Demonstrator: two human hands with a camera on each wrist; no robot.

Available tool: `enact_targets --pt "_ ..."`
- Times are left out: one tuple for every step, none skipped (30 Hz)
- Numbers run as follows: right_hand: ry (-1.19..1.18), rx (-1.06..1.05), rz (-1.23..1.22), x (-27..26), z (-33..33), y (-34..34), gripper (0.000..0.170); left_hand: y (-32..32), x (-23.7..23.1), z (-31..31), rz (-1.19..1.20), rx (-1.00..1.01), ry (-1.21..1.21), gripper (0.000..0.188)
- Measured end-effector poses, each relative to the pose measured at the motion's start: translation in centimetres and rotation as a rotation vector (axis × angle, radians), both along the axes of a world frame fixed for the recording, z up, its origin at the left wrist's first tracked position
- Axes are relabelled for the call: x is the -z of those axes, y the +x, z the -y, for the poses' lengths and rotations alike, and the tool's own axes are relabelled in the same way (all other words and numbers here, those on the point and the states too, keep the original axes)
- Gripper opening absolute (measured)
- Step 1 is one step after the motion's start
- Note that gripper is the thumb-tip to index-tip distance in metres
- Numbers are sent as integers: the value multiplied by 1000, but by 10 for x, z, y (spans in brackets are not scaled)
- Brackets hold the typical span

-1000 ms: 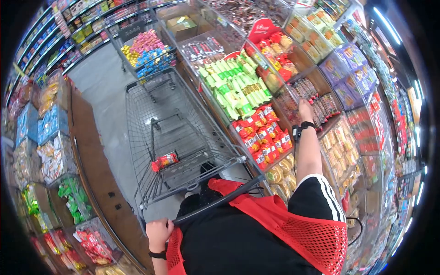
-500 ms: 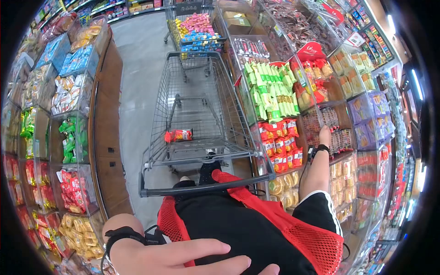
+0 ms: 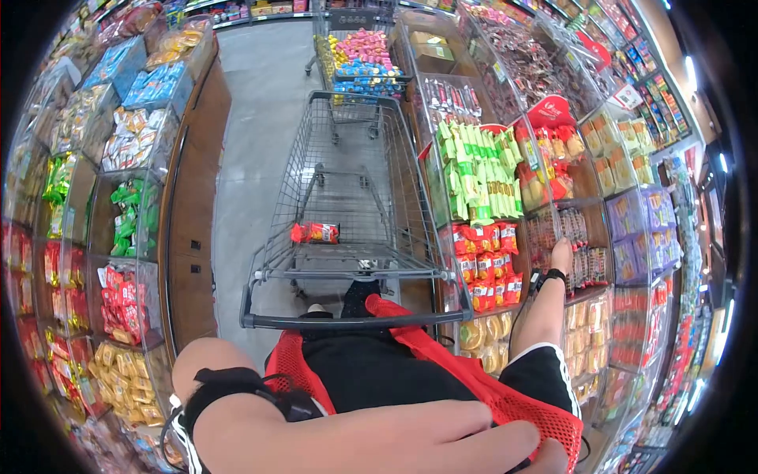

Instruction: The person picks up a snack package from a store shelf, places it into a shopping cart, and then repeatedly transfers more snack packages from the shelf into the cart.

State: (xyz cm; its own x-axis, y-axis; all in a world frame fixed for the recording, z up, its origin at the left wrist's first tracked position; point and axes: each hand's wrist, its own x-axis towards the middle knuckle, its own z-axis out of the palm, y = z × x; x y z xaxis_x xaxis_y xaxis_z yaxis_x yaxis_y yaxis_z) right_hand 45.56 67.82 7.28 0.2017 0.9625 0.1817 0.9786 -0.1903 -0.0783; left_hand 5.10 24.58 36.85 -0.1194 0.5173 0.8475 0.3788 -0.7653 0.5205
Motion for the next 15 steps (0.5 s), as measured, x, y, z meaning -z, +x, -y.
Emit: enact_targets --pt "-1 -2 3 2 -2 0 51 0 0 0 -4 19 -2 14" --pt "-6 -10 7 5 -6 6 51 0 0 1 -6 35 -8 15" --pt "-35 -25 35 9 -12 17 51 1 1 1 -13 46 -9 16" --pt "-64 -44 55 16 -19 22 51 1 2 1 -26 54 -15 17" --pt "-75 -72 71 14 -20 20 51 0 1 0 -42 60 -15 17" --pt "-86 -91 86 13 -18 22 50 -2 0 2 -61 61 -20 18" --pt "-66 -116 64 24 -28 36 50 -9 -2 3 -79 56 -25 19" --pt "-44 -132 41 33 -38 43 50 -13 -4 6 -103 32 -31 20" --pt "-36 -92 19 24 -28 32 51 -18 -7 10 -125 -5 -39 20" --pt "-24 -82 14 19 -23 28 51 -22 -12 15 -146 -51 -45 21" --pt "-15 -73 11 16 -18 26 51 -22 -15 23 -157 -105 -63 22" --pt "-9 -72 9 16 -17 22 51 -18 -20 31 -130 -218 -104 20" --pt "19 -35 -34 19 -17 21 50 -13 -25 40 -103 -327 -151 19" --pt "25 -40 -14 19 -16 19 50 -9 -30 48 -75 -428 -203 17" --pt "31 -42 7 17 -14 19 50 -14 -34 53 -123 -442 -227 16"
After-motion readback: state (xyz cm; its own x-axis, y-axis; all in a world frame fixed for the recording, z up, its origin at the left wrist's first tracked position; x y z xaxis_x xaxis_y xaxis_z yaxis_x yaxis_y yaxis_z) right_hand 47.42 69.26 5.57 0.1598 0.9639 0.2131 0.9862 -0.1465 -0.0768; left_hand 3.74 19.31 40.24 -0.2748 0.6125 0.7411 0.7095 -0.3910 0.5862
